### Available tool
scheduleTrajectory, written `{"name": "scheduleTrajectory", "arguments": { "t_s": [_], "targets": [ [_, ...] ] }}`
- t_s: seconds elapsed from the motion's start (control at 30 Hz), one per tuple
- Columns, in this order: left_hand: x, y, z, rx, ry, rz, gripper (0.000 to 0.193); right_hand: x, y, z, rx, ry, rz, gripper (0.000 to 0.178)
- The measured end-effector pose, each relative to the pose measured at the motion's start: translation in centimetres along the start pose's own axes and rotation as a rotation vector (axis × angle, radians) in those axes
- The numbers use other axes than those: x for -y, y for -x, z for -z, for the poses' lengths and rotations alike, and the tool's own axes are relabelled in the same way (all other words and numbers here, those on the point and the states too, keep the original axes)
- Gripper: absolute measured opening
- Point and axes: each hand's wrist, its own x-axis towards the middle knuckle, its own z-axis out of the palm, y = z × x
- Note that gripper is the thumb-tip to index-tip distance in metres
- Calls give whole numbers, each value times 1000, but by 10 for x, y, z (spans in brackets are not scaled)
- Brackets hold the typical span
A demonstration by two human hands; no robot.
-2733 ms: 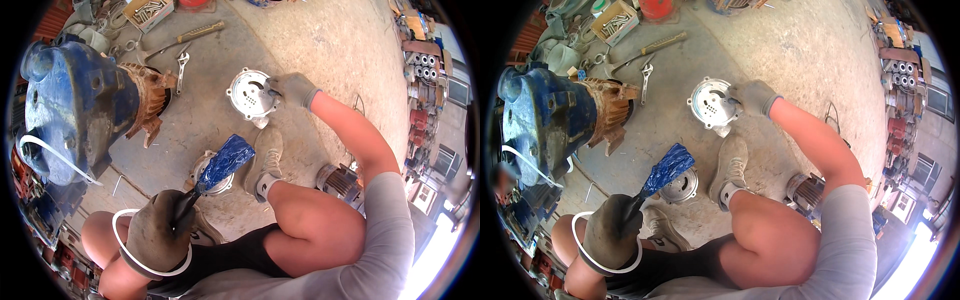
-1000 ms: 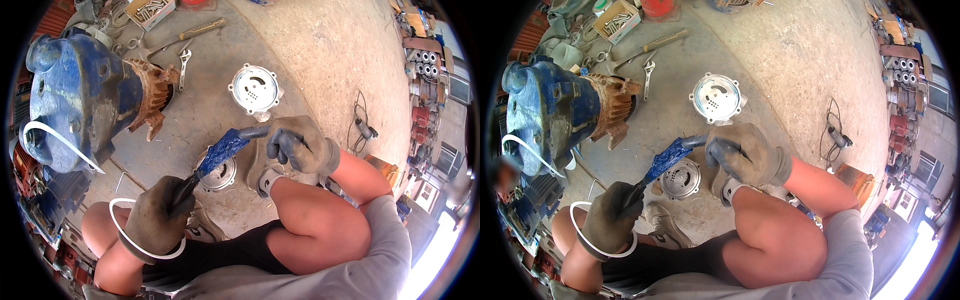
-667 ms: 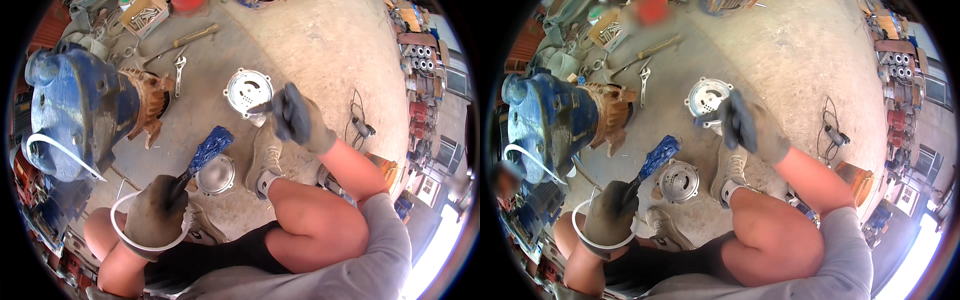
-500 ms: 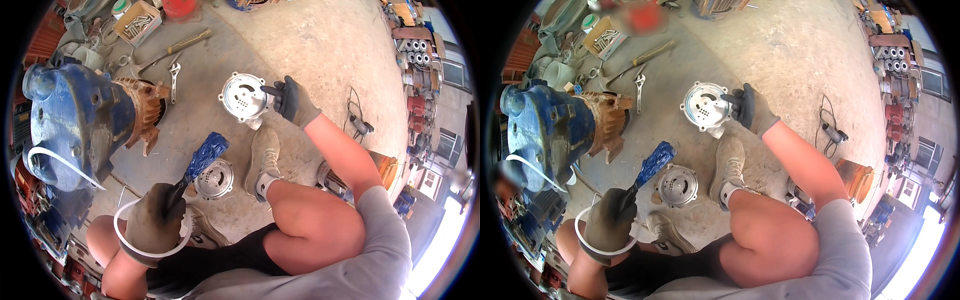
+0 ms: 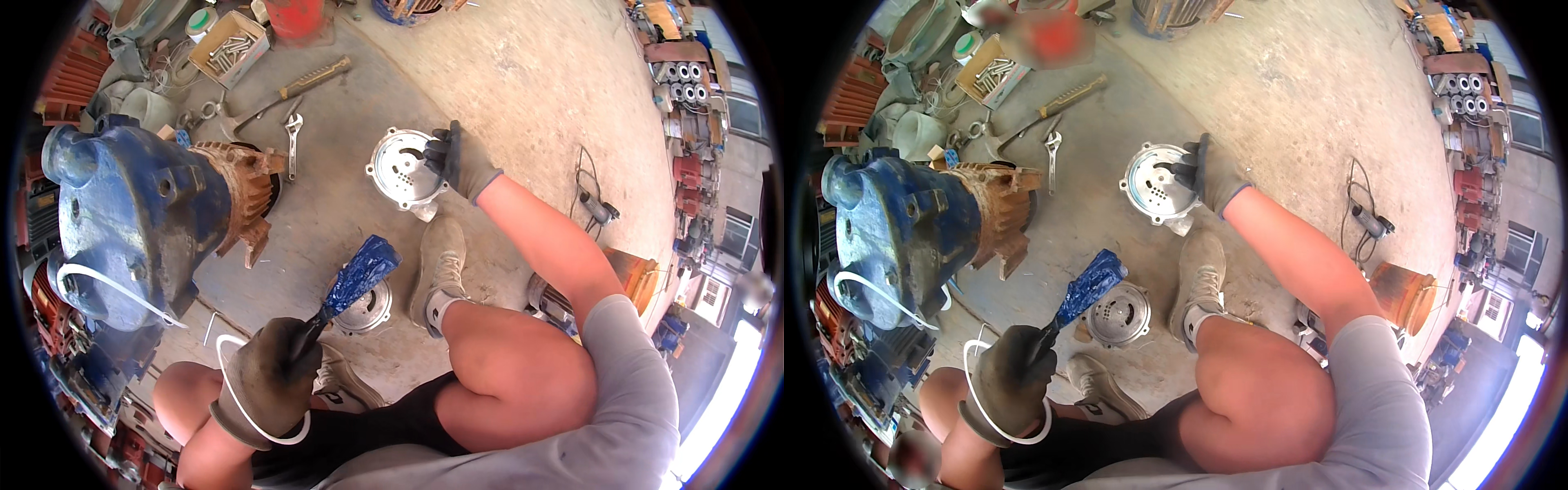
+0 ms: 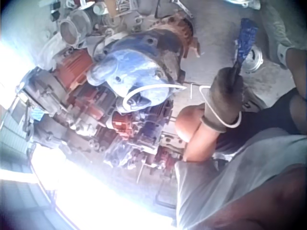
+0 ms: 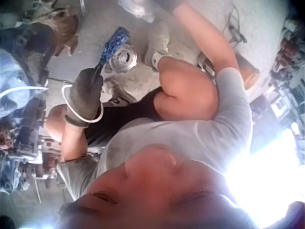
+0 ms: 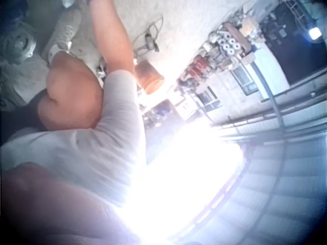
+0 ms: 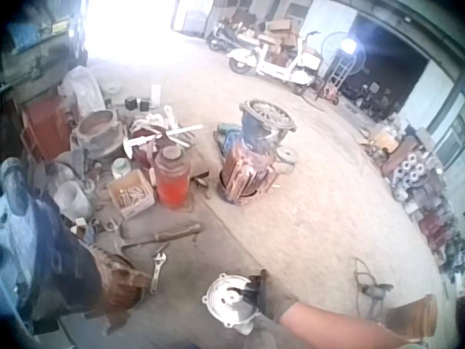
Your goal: The person cuts a white rubber gasket using shears and then applies blue sealant to the edges of two metal motor housing parts. The person uses a brush to spread the sealant evenly along the flanges of the components.
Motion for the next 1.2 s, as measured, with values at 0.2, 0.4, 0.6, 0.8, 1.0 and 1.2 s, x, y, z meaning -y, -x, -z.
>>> {"name": "scheduleTrajectory", "arguments": {
  "t_s": [0.2, 0.4, 0.6, 0.8, 1.0, 1.2],
  "targets": [
    [-2, -3, 8, 56, -15, -23, 26, 3, 6, -49, 103, 277, 90, 56],
    [-11, -2, 8, -27, 130, 155, 20, 6, 17, -58, 324, 646, 250, 61],
    [-6, 3, 9, -42, 28, 13, 20, 65, 17, 19, 223, 767, 436, 50],
    [-18, -1, 7, 77, 124, 223, 21, 52, 9, 29, 382, 1573, 890, 40],
    [-19, -4, 4, 34, 67, 170, 20, 59, -1, 3, 504, 1959, 875, 42],
    [-13, -6, 1, -6, 54, 158, 18, 55, -15, 4, 498, 2068, 840, 36]
  ]
}}
